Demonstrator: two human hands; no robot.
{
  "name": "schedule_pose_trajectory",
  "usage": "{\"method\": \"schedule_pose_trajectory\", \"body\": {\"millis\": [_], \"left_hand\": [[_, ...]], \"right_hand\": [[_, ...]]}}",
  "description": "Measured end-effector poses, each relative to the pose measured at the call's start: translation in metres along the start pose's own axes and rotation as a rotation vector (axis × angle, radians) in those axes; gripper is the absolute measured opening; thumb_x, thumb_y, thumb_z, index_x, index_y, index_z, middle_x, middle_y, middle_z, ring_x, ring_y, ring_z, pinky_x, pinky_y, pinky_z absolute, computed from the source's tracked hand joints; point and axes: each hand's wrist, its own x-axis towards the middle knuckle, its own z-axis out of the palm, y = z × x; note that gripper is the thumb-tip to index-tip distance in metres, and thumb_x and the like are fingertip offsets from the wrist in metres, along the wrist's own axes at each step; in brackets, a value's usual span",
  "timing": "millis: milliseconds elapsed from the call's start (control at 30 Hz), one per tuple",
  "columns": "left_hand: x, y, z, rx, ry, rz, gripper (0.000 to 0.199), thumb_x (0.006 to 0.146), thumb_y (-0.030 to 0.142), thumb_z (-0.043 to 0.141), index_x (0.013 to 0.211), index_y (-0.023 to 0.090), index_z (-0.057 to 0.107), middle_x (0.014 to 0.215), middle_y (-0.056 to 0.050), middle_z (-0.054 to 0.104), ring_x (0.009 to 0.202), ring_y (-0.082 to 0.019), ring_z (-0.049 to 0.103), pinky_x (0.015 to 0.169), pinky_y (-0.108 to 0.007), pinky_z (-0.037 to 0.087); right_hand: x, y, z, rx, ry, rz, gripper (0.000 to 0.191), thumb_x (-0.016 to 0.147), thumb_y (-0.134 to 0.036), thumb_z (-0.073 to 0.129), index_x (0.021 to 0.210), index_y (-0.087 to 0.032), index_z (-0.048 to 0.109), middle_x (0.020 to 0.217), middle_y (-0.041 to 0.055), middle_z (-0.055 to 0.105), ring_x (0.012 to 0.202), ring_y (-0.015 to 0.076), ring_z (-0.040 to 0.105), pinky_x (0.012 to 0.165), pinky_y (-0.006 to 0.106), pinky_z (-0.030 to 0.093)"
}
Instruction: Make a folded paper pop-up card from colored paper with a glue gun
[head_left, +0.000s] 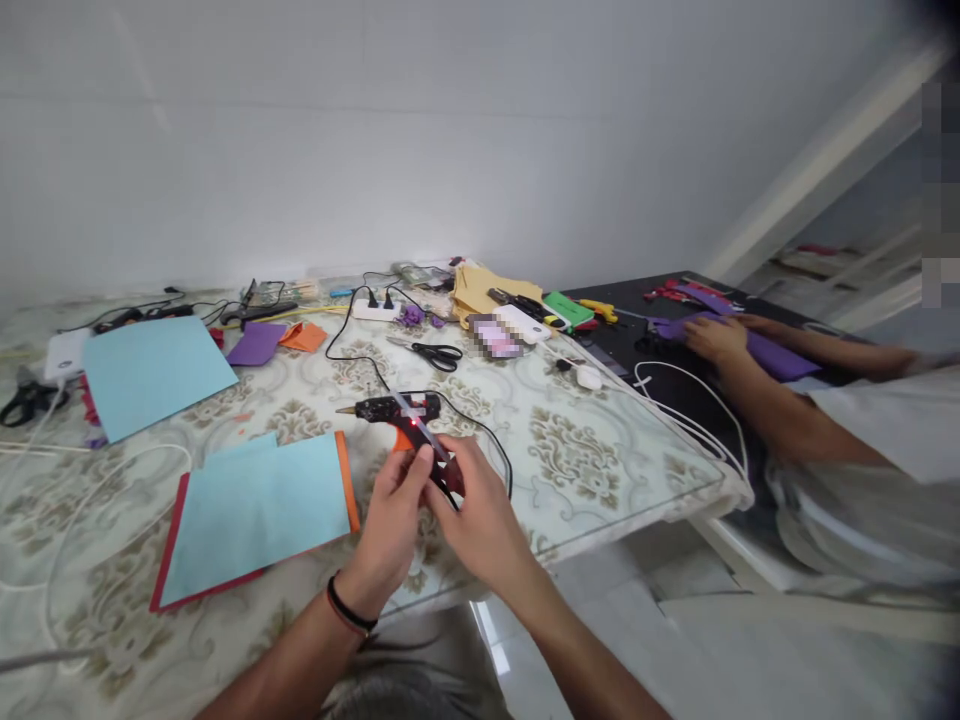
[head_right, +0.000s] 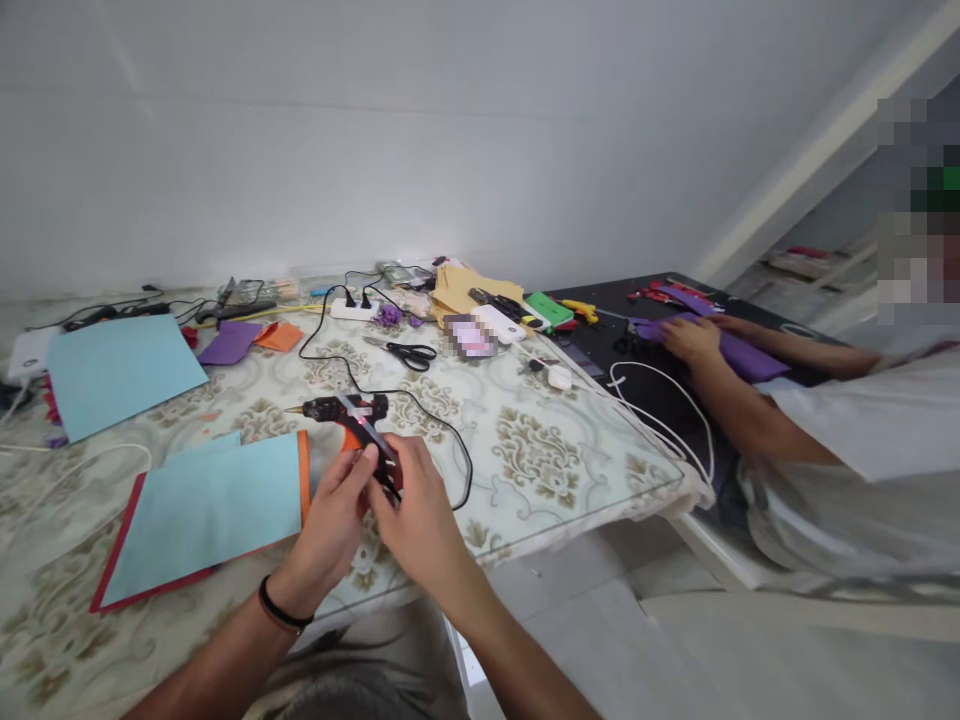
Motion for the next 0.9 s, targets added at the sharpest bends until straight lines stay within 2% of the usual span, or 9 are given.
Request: {"method": "schedule_pose_trajectory", "body": {"millis": [67, 167, 233, 333, 567, 767, 900], "left_hand": [[0.000, 0.006, -0.006, -0.051, -0.028, 0.001, 0.041, 0.081, 0.054, 0.087, 0.101, 0.019, 0.075, 0.093, -0.002, 0.073, 0.084, -0.016, 0.064, 0.069, -0.025, 0.052], [-0.005, 0.020, -0.013, -0.103, -0.091, 0.003, 0.045, 0.082, 0.055, 0.087, 0.108, 0.020, 0.075, 0.083, -0.002, 0.069, 0.072, -0.014, 0.059, 0.055, -0.022, 0.043], [-0.010, 0.029, -0.016, -0.097, -0.126, 0.014, 0.050, 0.083, 0.056, 0.086, 0.116, 0.020, 0.073, 0.078, -0.001, 0.066, 0.069, -0.013, 0.056, 0.053, -0.021, 0.039], [-0.015, 0.036, -0.018, -0.073, -0.176, 0.057, 0.053, 0.086, 0.057, 0.084, 0.121, 0.020, 0.071, 0.080, -0.001, 0.065, 0.071, -0.013, 0.056, 0.055, -0.021, 0.040], [-0.017, 0.034, -0.025, 0.046, -0.256, 0.136, 0.044, 0.089, 0.061, 0.079, 0.091, 0.017, 0.068, 0.087, -0.005, 0.066, 0.076, -0.015, 0.058, 0.058, -0.024, 0.045], [-0.014, 0.027, -0.043, 0.164, -0.259, 0.198, 0.042, 0.094, 0.058, 0.074, 0.088, 0.017, 0.071, 0.085, -0.004, 0.064, 0.074, -0.015, 0.055, 0.060, -0.026, 0.045], [-0.014, 0.021, -0.047, 0.197, -0.288, 0.167, 0.034, 0.097, 0.051, 0.072, 0.089, 0.019, 0.074, 0.087, -0.005, 0.069, 0.074, -0.017, 0.056, 0.062, -0.029, 0.045]], "right_hand": [[0.000, -0.006, -0.015, 0.054, -0.041, -0.049, 0.025, 0.104, -0.025, 0.056, 0.127, -0.022, 0.066, 0.110, 0.0088, 0.071, 0.092, 0.0208, 0.069, 0.077, 0.033, 0.058], [0.004, -0.010, -0.048, -0.004, 0.072, -0.090, 0.020, 0.107, -0.024, 0.056, 0.112, -0.024, 0.075, 0.095, 0.0046, 0.071, 0.086, 0.0184, 0.067, 0.072, 0.029, 0.055], [0.008, -0.010, -0.068, -0.102, 0.149, -0.131, 0.019, 0.105, -0.022, 0.060, 0.110, -0.024, 0.079, 0.089, 0.0031, 0.068, 0.078, 0.0172, 0.064, 0.066, 0.029, 0.052], [0.010, -0.012, -0.087, -0.189, 0.180, -0.184, 0.019, 0.104, -0.021, 0.064, 0.113, -0.025, 0.081, 0.088, 0.0033, 0.069, 0.076, 0.0175, 0.064, 0.066, 0.030, 0.053], [0.008, -0.021, -0.089, -0.287, 0.128, -0.258, 0.025, 0.104, -0.021, 0.062, 0.116, -0.029, 0.082, 0.088, 0.0042, 0.068, 0.075, 0.0188, 0.067, 0.067, 0.032, 0.057], [0.014, -0.016, -0.096, -0.434, 0.141, -0.393, 0.024, 0.104, -0.017, 0.064, 0.118, -0.026, 0.081, 0.092, 0.0045, 0.065, 0.075, 0.0170, 0.066, 0.065, 0.031, 0.054], [0.016, -0.018, -0.100, -0.535, 0.105, -0.486, 0.022, 0.104, -0.020, 0.065, 0.119, -0.026, 0.080, 0.093, 0.0053, 0.066, 0.077, 0.0178, 0.066, 0.068, 0.032, 0.055]]}}
